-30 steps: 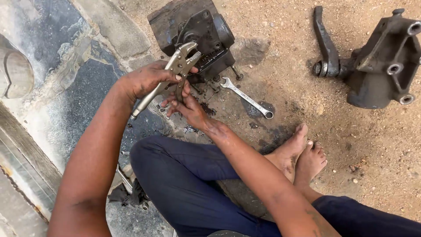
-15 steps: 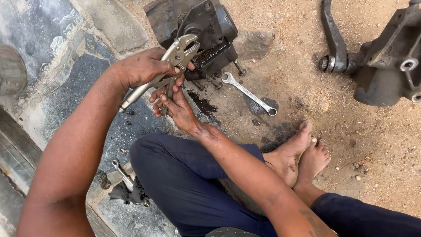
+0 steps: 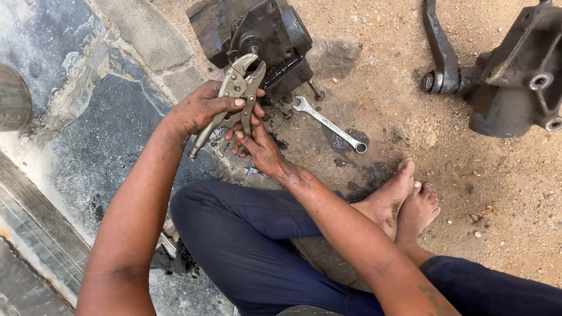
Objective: Disassemble and inspect a mechanical steering or gear assembly using hand tools.
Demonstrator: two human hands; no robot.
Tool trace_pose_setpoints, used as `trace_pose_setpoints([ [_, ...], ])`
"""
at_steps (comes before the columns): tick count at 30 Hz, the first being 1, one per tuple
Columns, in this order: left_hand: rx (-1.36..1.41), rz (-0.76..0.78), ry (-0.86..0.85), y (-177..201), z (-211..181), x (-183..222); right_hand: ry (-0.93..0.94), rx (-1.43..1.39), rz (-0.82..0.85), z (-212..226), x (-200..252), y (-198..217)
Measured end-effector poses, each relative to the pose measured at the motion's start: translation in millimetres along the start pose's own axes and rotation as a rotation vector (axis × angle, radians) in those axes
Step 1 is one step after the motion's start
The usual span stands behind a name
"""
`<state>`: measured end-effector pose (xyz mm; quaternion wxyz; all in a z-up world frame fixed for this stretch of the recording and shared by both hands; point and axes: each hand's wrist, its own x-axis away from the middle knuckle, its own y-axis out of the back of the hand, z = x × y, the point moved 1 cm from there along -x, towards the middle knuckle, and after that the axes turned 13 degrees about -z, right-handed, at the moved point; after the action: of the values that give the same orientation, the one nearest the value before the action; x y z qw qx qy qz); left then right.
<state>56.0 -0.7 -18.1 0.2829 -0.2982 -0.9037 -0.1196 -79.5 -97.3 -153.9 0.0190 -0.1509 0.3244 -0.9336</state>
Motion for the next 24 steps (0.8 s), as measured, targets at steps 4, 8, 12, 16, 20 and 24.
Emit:
trace_pose_setpoints([
  [4,0.057,0.027,0.024,3,1,0,0.068,-0.014,0.019,-6,-4,3],
  [8,0.115,-0.012,0.021,1,2,-3,0.059,0.032,0.002,-15,-9,11],
  [12,0.047,-0.047,-0.012,-5,9,-6,0.053,-0.028,-0.018,-3,-7,7],
  [16,0.009,-0.043,-0.13,-7,27,-15,0.056,-0.137,-0.067,16,0,-8],
  [20,0.003,-0.032,-0.158,-4,24,-18,0.043,-0.183,-0.055,-6,-5,-6],
  [24,0.003,-0.015,-0.054,3,19,-17,0.063,-0.195,-0.044,-18,-7,-12],
])
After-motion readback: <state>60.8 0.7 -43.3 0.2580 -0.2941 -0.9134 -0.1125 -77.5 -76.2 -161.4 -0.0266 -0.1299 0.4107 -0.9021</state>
